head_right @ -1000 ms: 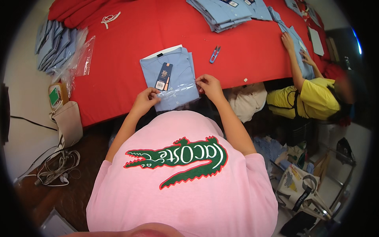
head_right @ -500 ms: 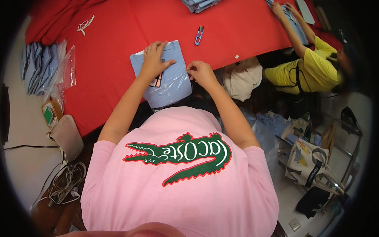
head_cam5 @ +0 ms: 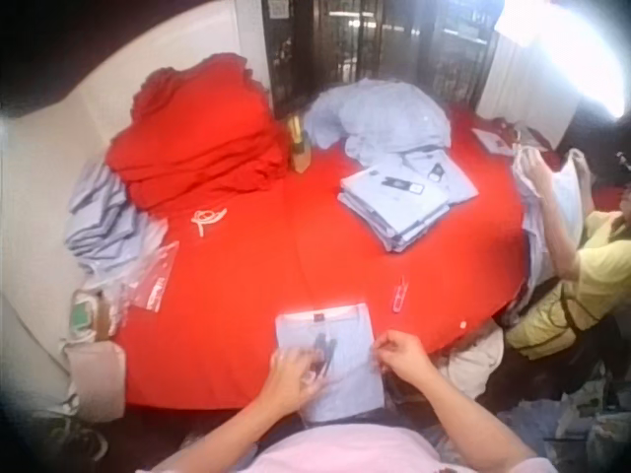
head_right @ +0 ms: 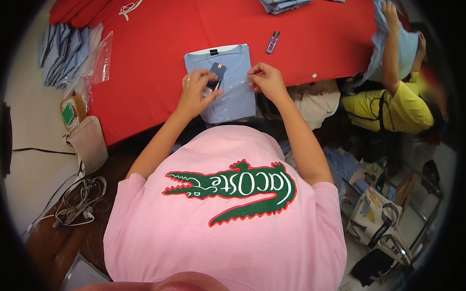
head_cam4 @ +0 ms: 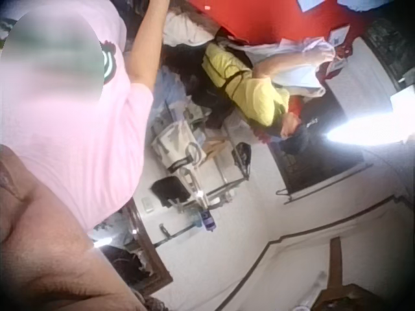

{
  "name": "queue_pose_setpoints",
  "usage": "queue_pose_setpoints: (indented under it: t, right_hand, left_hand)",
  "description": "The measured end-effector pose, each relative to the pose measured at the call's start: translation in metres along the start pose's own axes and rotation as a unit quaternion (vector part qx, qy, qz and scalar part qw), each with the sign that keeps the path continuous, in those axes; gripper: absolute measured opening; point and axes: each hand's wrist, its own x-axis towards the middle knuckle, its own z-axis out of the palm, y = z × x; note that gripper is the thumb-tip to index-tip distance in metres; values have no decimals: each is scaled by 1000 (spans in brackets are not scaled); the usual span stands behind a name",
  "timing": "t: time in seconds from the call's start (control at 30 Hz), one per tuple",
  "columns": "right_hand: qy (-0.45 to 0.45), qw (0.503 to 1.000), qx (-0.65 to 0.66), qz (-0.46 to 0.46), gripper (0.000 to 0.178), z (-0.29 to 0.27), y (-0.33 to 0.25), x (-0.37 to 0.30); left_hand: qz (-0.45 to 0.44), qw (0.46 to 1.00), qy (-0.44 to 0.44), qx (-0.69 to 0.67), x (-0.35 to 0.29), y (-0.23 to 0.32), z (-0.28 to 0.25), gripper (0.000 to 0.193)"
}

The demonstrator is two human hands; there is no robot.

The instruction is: The person places folded shirts into clear plastic bags, smooths the bags to remove air, and seals them.

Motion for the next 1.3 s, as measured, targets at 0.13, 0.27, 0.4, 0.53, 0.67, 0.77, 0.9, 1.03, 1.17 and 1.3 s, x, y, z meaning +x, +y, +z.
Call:
queue_pose_setpoints:
  t: [0.13, 0.27, 0.4, 0.53, 0.67, 0.77, 0.9, 1.03, 1.17, 1.3]
  right_hand:
    - [-29, 994, 70, -80, 8, -3, 24, 12]
    - [-32, 995, 49, -85, 8, 5, 28, 21]
    - [-8, 990, -119, -74, 15, 16, 26, 31]
    - [76, 900, -387, -185, 35, 33, -11, 18]
    - [110, 804, -399, -428, 49, 54, -32, 59]
    - [90, 819, -405, -398, 39, 77, -42, 112]
    - [-13, 865, -424, -269, 27, 86, -50, 136]
    - [-64, 891, -343, -291, 27, 90, -39, 140]
    - [-42, 908, -310, -280, 26, 86, -33, 132]
    - [25, 913, -240, -330, 26, 65, -55, 90]
  left_hand:
    - [-158, 983, -68, -61, -66, -19, -15, 22]
    - [-232, 948, 26, -218, -85, -28, -13, 18]
    - [-176, 960, 153, -153, -57, -25, -11, 12]
    - [-182, 973, 40, -135, -42, -44, -12, 11]
    - [-170, 972, -39, -154, -32, -54, -25, 11]
    - [-140, 985, -33, -92, -14, -61, -33, 12]
    - [-51, 997, 45, -24, 8, -56, -31, 16]
    - [-45, 997, 60, 22, 17, -64, -26, 19]
    - [-77, 996, 42, 21, 24, -67, -26, 15]
    - [-37, 998, 11, 50, 26, -82, -33, 12]
